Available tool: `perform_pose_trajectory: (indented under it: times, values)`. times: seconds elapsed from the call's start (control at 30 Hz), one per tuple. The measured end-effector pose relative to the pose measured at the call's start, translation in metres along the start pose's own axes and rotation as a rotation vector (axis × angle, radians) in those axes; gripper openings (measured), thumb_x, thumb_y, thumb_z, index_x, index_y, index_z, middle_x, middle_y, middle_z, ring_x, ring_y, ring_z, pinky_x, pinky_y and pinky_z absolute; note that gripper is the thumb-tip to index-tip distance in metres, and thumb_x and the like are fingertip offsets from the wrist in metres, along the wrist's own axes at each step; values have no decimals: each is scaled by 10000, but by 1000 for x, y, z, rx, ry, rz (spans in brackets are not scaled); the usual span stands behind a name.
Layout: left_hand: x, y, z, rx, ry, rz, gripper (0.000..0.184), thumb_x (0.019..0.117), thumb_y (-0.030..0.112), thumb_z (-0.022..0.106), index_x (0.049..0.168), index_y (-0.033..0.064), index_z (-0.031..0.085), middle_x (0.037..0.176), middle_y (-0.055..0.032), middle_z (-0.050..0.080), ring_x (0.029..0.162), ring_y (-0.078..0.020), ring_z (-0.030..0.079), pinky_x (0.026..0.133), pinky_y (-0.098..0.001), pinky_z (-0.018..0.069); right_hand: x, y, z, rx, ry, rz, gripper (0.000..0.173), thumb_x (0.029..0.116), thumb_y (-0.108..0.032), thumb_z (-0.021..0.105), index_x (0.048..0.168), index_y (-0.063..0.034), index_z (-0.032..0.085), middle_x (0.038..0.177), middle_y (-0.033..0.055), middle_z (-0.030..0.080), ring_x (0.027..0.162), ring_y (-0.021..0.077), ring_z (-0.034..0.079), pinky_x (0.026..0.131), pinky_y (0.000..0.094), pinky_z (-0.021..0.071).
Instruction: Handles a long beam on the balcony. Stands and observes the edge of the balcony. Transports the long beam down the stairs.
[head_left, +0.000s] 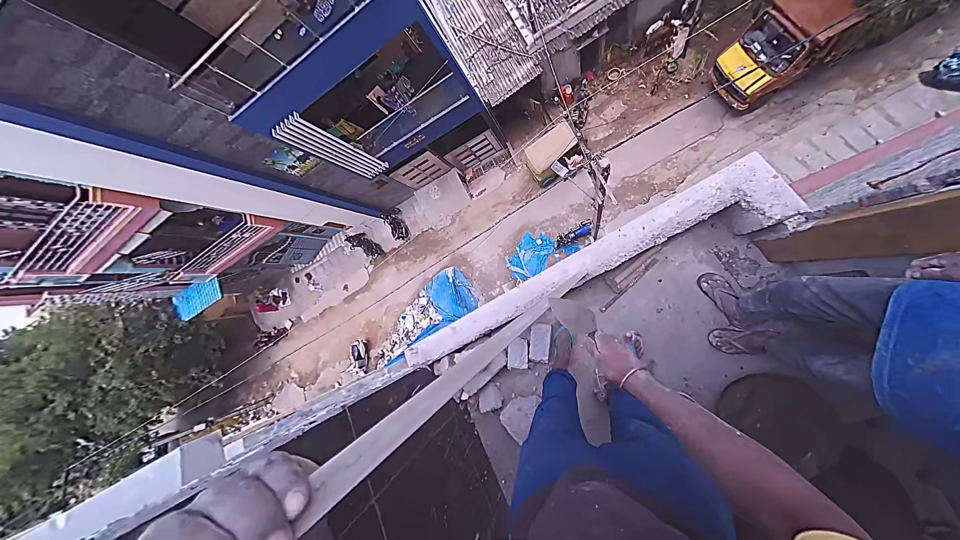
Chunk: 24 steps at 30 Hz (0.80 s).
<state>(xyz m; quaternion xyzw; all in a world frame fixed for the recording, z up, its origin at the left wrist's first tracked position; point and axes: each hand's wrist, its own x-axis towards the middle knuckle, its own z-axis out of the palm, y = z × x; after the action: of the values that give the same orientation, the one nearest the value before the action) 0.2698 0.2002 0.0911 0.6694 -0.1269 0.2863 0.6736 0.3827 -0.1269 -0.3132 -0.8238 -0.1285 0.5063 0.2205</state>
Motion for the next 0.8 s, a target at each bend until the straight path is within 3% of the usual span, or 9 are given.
perform_pose_trajectory:
  times: [0.07,0.17,0.3,0.47,0.57,0.67,0.73,0.8]
  values:
    - [10,-2,21,20,35,-18,510,864,560,680,1138,130,671,824,-28,685,739,-203,675,742,-367,576,-29,-26,-9,-7,0,-122,630,1091,-501,290,1241,26,602,1175,226,677,1164,360,659,1002,531,511]
    - [13,-3,18,5,7,-20,488,888,543,670,1152,132,672,849,-34,696,759,-205,678,740,-370,573,-65,-47,-17,1,68,-270,557,1061,-445,340,1154,8,651,1082,202,702,1072,346,691,937,520,538]
    - [11,-4,22,11,49,5,498,883,543,677,1099,95,672,812,-42,686,715,-198,674,711,-355,580,-49,-36,-21,-44,13,-150,634,1080,-510,281,1240,4,616,1130,219,693,1118,373,677,960,560,528]
    - [10,-6,19,-4,57,39,499,888,547,672,1152,124,675,831,-36,697,717,-206,677,697,-365,584,-97,-75,-30,-38,143,-427,534,1044,-414,359,1057,9,684,1031,196,720,1033,338,710,914,502,556]
    - [15,-14,25,-31,79,106,482,893,514,688,1165,117,671,818,-64,691,672,-241,665,655,-403,588,-79,-58,-32,-62,119,-315,567,1056,-435,339,1124,27,660,1065,225,708,1065,377,695,924,543,541]
    - [17,-12,32,-37,131,113,494,904,526,673,1140,93,696,806,-88,699,661,-245,665,649,-405,590,-62,-52,-23,-85,38,-181,685,1077,-540,278,1264,27,614,1168,254,686,1161,407,660,993,581,509]
    - [19,-15,31,-64,149,121,485,905,518,676,1114,82,696,812,-98,699,662,-247,665,654,-411,589,-85,-75,-25,-83,139,-304,677,1060,-526,285,1189,27,652,1075,252,710,1071,419,696,920,591,541]
    - [21,-18,31,-95,125,113,490,911,525,665,1133,89,700,824,-93,705,687,-243,670,682,-414,586,-120,-106,-27,-38,383,-540,609,1021,-471,324,1035,4,704,880,203,728,861,372,744,746,553,591]
